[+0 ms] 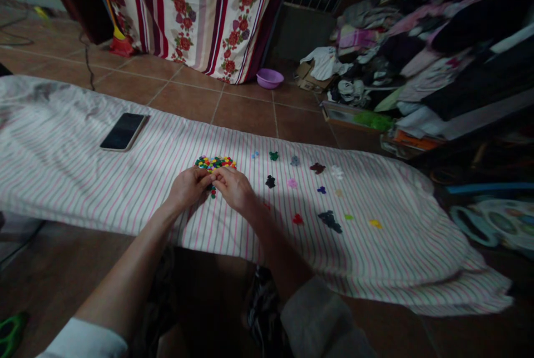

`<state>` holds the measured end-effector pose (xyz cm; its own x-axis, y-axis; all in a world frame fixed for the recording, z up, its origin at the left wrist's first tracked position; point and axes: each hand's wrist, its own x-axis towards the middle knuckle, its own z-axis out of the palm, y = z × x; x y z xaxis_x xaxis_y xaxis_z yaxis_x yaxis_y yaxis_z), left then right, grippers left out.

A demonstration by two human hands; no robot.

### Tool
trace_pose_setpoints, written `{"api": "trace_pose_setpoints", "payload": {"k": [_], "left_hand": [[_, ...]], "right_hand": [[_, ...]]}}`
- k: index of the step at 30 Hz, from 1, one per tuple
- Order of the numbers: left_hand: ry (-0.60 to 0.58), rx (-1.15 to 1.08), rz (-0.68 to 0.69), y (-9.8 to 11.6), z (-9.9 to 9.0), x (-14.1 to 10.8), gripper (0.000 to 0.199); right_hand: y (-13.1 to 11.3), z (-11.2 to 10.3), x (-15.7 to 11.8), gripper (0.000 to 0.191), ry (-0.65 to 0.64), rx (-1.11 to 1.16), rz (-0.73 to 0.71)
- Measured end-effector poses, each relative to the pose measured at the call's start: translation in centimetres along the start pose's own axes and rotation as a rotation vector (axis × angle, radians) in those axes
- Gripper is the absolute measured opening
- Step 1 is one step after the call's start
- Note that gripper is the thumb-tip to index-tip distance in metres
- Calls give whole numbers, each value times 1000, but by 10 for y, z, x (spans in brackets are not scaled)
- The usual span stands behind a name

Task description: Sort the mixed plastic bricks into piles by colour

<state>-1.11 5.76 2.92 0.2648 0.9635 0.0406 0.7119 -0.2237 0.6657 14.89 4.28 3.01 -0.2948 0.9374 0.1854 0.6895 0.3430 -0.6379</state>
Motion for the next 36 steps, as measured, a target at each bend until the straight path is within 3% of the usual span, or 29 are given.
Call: {"api": "trace_pose_setpoints", "payload": {"k": [15, 21, 29, 36], "left_hand": [[-29, 1, -8, 1, -4, -3, 44], [-25, 27, -25, -2, -6, -5, 35], [2, 54, -14, -9, -13, -7, 36], [-2, 56, -13, -13, -12, -8, 37]], "right_hand": [[2, 3, -2, 16, 51, -59, -27], [22, -35, -7, 13, 69, -72, 52], [62, -103, -36, 18, 87, -216, 423], [73, -115, -50, 22, 22, -238, 508]]}}
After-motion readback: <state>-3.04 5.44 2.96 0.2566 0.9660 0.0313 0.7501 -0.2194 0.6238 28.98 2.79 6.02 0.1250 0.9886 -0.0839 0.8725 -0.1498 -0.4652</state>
